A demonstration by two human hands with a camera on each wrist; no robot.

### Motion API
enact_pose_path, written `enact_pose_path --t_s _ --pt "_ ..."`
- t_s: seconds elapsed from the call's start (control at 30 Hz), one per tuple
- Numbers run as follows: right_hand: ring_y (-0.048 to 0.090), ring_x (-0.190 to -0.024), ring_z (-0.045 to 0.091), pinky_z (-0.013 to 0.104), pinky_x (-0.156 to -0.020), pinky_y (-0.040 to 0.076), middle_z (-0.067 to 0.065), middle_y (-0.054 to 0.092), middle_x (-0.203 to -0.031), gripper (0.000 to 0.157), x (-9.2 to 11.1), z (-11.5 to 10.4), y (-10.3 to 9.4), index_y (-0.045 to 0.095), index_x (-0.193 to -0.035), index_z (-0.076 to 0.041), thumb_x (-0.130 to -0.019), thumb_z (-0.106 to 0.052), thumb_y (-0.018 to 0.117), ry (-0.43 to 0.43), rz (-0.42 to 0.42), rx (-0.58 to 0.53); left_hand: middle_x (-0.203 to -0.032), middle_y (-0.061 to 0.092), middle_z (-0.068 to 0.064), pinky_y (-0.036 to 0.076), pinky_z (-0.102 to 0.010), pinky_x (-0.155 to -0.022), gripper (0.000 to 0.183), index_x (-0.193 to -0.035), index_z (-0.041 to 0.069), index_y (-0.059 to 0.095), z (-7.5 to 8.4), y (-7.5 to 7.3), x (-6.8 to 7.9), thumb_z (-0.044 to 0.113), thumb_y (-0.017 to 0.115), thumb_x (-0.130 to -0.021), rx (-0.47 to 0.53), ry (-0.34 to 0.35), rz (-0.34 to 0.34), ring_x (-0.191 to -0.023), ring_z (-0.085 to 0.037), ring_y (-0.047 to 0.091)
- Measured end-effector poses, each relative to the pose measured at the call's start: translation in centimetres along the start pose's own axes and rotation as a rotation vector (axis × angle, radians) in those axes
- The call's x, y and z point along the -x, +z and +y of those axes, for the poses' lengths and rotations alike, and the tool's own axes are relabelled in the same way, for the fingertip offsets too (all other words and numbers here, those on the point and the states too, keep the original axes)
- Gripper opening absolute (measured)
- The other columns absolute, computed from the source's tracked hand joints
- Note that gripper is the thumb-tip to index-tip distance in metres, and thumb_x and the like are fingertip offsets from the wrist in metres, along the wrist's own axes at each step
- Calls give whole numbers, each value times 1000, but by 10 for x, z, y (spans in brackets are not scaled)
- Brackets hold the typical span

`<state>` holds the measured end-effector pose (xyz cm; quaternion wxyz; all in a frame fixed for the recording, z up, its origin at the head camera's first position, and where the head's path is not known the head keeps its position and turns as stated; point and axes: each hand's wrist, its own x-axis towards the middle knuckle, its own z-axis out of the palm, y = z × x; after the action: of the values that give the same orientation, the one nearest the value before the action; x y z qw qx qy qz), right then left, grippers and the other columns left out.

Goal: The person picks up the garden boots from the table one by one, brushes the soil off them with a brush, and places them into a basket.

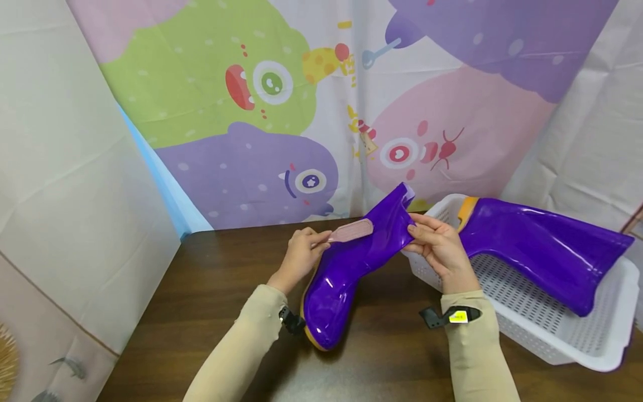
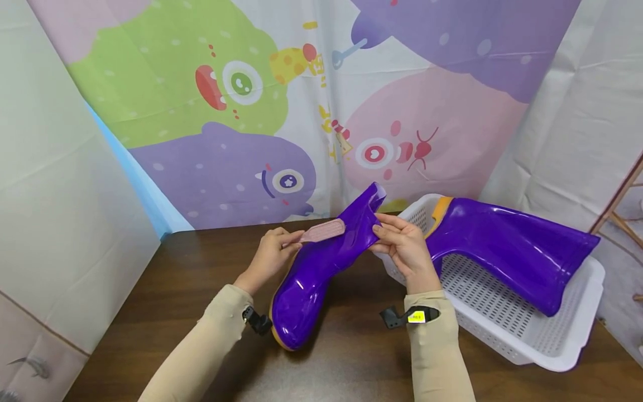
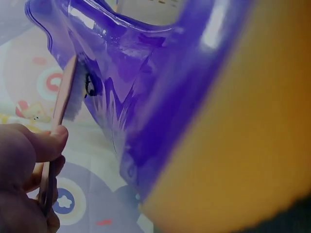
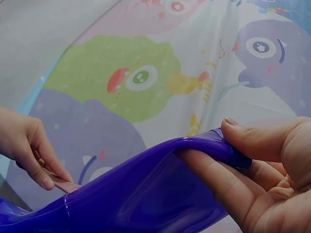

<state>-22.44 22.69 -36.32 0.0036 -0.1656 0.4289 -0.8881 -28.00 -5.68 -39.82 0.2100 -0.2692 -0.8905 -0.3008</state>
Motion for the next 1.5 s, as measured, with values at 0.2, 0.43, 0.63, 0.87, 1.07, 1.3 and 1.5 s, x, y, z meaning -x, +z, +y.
enact_pose_path --t_s 0.2,0.43,0.63,0.87,1.07,1.3,1.5 --pt "67 -76 24 35 -62 53 13 69 -89 25 -1 -1 -2 69 -100 -1 -88 12 50 -11 11 0 -79 54 -1 31 -38 -66 28 -112 13 68 4 -3 -4 15 66 -84 -146 36 -24 -74 -23 44" --pt "67 -77 25 36 -62 53 13 69 -90 29 -1 0 -4 69 -101 -1 -88 14 47 -9 -1 -8 -79 55 -2 30 -36 -63 27 -111 14 68 7 -7 -1 17 65 -85 -235 -14 -73 -72 -23 43" --pt "67 -77 25 36 -61 53 14 69 -90 31 -1 0 -5 68 -101 0 -88 15 45 -8 2 -19 -80 57 -5 31 -39 -62 27 -110 15 69 4 -13 -1 16 66 -83 -281 -22 -44 -74 -27 45" --pt "67 -78 26 37 -62 52 14 68 -91 32 -1 0 -5 68 -101 0 -88 17 44 0 -21 -22 -79 57 -4 30 -39 -61 27 -109 15 69 2 -25 1 15 68 -82 -305 -46 -42 -74 -27 47" --pt "66 -79 26 37 -63 52 14 68 -92 32 -1 0 -4 68 -101 0 -88 17 44 6 -28 -20 -80 58 -7 32 -41 -61 26 -106 16 70 1 -34 1 13 69 -81 -359 13 5 -75 -29 48" --pt "66 -79 26 36 -63 52 15 68 -93 32 1 -2 -7 68 -102 -1 -87 16 45 16 -34 -10 -79 59 -9 31 -42 -62 23 -101 14 72 -7 -43 6 8 69 -80 -366 22 -4 -74 -30 47" --pt "67 -78 26 36 -63 52 15 68 -93 34 4 -5 -12 68 -104 -1 -88 16 43 14 -46 -12 -77 58 -7 28 -40 -62 19 -100 14 72 -27 -47 18 10 68 -81 -329 -53 -92 -71 -29 44"
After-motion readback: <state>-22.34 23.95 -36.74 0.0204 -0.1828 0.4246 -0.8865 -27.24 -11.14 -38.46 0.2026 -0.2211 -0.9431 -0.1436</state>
